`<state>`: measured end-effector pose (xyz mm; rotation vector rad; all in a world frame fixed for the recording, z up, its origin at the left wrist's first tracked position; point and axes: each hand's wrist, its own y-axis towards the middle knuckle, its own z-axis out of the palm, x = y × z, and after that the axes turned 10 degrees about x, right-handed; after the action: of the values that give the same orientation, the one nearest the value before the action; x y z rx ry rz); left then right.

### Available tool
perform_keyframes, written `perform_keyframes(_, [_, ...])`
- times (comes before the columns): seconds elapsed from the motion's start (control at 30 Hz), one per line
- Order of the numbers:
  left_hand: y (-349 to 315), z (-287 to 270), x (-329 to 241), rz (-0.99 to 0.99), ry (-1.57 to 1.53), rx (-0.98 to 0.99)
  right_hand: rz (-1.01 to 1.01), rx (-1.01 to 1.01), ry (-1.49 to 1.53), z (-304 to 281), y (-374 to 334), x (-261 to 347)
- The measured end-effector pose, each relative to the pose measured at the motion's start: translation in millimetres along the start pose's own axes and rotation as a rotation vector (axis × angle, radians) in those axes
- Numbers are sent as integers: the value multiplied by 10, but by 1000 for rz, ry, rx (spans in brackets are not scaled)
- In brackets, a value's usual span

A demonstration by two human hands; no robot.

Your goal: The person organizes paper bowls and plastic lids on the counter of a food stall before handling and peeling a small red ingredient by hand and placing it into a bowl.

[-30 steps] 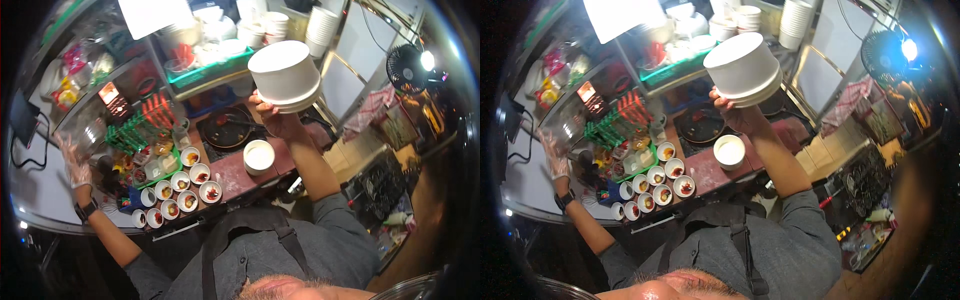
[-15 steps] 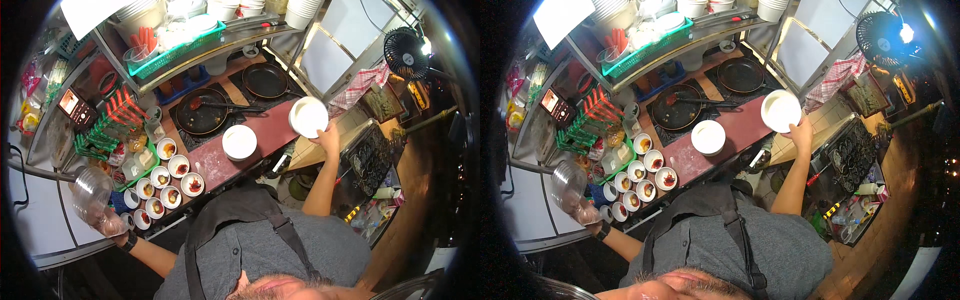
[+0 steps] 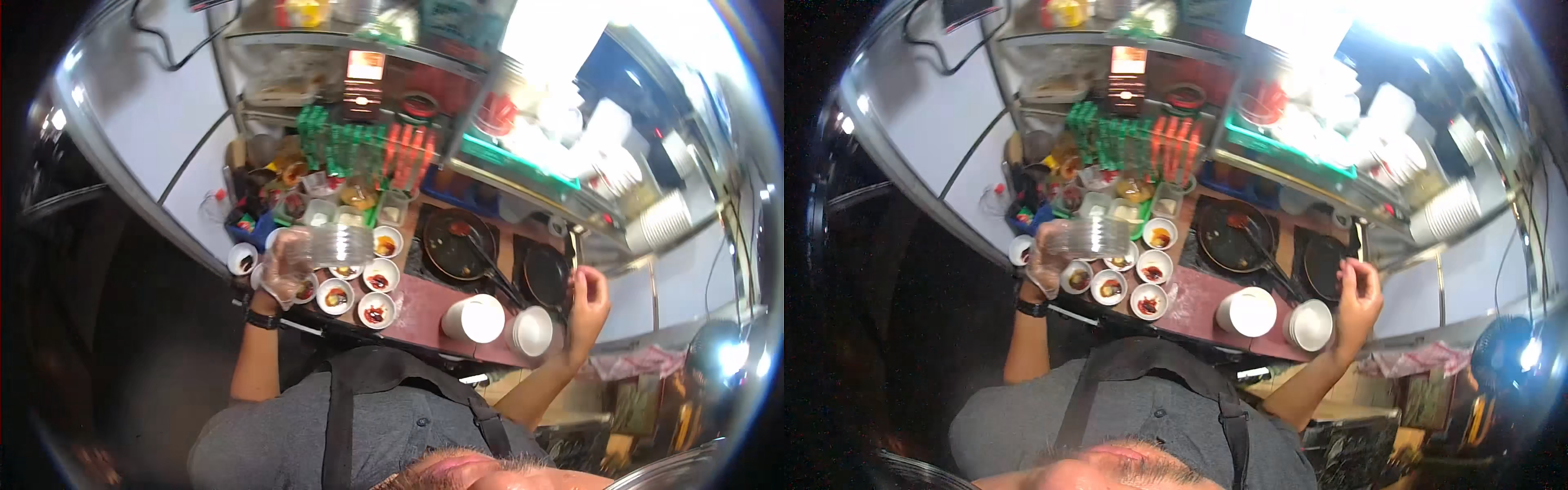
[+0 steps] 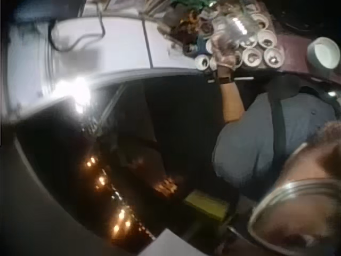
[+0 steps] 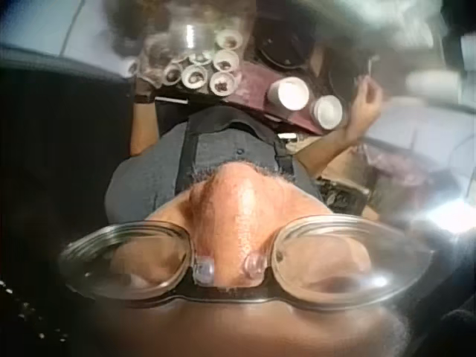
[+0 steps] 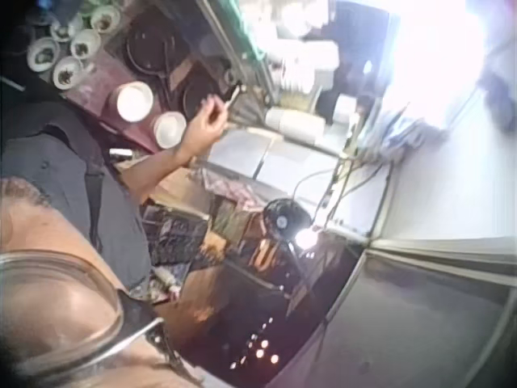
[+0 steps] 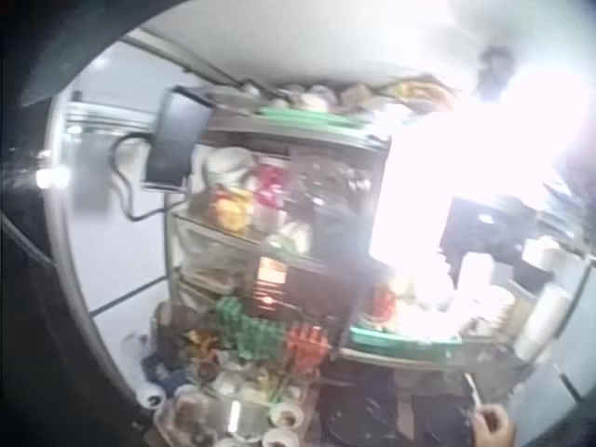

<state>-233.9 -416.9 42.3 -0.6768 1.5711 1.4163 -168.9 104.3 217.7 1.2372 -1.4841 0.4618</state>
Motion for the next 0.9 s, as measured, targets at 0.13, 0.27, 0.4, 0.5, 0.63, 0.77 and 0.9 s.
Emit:
perform_keyframes(0.13, [-265, 97, -367, 137, 118, 29, -748, 638, -47, 1227, 441, 1317])
perform_keyframes(0.27, [-743, 12, -445, -235, -454, -180, -968, 745, -238, 2528, 984, 2341])
perform_keyframes(0.4, [-1179, -147, -636, -239, -1367, -192, -1058, 572, -276, 3846, 1836, 3306])
perform_keyframes(0.5, [-1406, -57, -674, -91, -624, -260, -1395, 301, -556, 4553, 3217, 3595])
perform_keyframes(0.63, [-1873, -205, -611, -135, 218, -295, -1428, 442, -433, 5359, 3763, 3789])
perform_keyframes(0.77, [-2047, -220, -662, -149, 126, -404, -1263, 546, -422, 5623, 3903, 3844])
perform_keyframes(0.9, [-2104, -280, -676, -204, 167, -445, -1195, 587, -377, 5653, 3986, 3842])
